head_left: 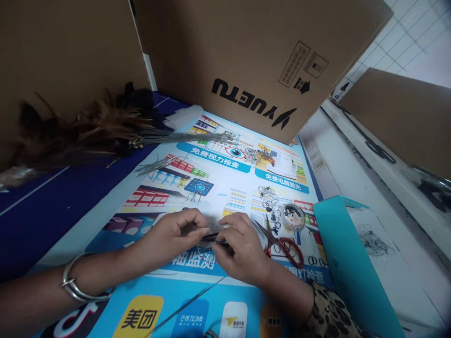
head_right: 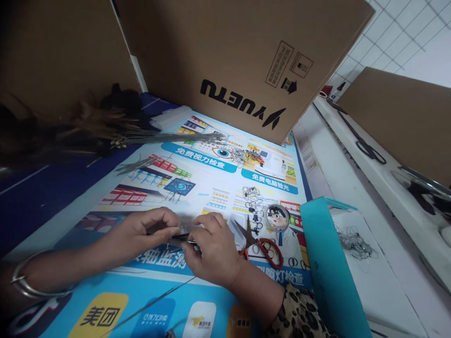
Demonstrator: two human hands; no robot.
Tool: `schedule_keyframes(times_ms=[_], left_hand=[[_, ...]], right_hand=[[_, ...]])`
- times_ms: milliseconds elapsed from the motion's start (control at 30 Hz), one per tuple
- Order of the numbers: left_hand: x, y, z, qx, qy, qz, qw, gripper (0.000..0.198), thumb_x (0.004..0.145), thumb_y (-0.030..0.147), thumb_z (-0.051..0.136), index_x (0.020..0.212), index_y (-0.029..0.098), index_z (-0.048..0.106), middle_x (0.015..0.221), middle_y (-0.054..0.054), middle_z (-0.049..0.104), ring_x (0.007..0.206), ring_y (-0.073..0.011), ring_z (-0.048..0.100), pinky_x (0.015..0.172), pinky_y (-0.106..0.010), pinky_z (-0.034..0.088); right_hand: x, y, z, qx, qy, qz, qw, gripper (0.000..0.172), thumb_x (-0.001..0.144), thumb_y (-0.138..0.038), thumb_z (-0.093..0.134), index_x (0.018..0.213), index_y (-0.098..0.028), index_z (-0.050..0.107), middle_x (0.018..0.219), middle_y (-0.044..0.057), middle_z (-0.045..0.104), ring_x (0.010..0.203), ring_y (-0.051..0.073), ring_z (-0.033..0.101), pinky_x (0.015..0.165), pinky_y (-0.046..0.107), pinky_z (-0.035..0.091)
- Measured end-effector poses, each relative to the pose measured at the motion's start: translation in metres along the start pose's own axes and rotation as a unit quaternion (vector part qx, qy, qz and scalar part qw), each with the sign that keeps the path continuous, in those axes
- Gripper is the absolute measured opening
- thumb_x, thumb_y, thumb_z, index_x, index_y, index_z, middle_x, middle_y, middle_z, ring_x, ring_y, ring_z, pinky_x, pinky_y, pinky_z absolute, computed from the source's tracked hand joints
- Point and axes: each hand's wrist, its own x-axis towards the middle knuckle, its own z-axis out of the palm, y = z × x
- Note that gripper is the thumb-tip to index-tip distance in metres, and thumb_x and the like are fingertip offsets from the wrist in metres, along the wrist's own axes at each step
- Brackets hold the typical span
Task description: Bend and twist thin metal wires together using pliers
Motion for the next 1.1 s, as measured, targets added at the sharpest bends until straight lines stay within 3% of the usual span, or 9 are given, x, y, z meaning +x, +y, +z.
schedule_keyframes(times_ms=[267,500,733,900,1100], left_hand=[[-0.004,0.003,-0.002,0.052,0.011,0.032,0.998,0.014,0.086,0.027,0.048,0.078,0.017,0.054,0.074,-0.002,0.058,0.070,-0.0152,0.054,0.062,-0.027,0.044],[-0.004,0.012,-0.003,0.116,0.081,0.170,0.975,0.008,0.083,0.017,0.052,0.075,0.019,0.055,0.089,-0.004,0.055,0.090,-0.0187,0.053,0.079,-0.030,0.043],[-0.006,0.013,-0.004,0.111,0.064,0.176,0.976,0.010,0.086,0.015,0.051,0.077,0.018,0.053,0.085,-0.003,0.056,0.083,-0.0152,0.055,0.073,-0.026,0.044],[-0.013,0.013,-0.003,0.164,0.099,0.239,0.952,0.009,0.085,0.012,0.051,0.080,0.018,0.055,0.094,-0.005,0.055,0.091,-0.0170,0.054,0.078,-0.027,0.043],[-0.016,0.012,-0.002,0.182,0.091,0.274,0.940,0.012,0.084,0.008,0.051,0.084,0.018,0.056,0.098,-0.005,0.052,0.095,-0.0170,0.054,0.080,-0.027,0.043]], right_hand=[[0.003,0.005,0.003,0.053,0.008,-0.018,0.998,0.010,0.088,-0.023,0.051,0.083,-0.019,0.058,0.092,0.008,0.060,0.092,0.019,0.053,0.083,0.036,0.045],[0.003,0.005,0.006,0.063,0.036,-0.017,0.997,0.013,0.090,-0.024,0.051,0.080,-0.018,0.057,0.080,0.007,0.062,0.081,0.017,0.055,0.077,0.033,0.046],[0.003,0.008,0.006,0.102,0.035,0.014,0.994,0.015,0.091,-0.027,0.050,0.081,-0.019,0.058,0.082,0.006,0.062,0.084,0.017,0.055,0.079,0.032,0.046],[0.002,0.009,0.004,0.111,0.021,0.026,0.993,0.014,0.091,-0.027,0.049,0.082,-0.019,0.057,0.083,0.006,0.061,0.085,0.017,0.054,0.078,0.032,0.046],[0.003,0.009,0.005,0.107,0.016,0.026,0.994,0.015,0.091,-0.025,0.048,0.080,-0.019,0.056,0.081,0.006,0.061,0.082,0.017,0.054,0.077,0.032,0.045]])
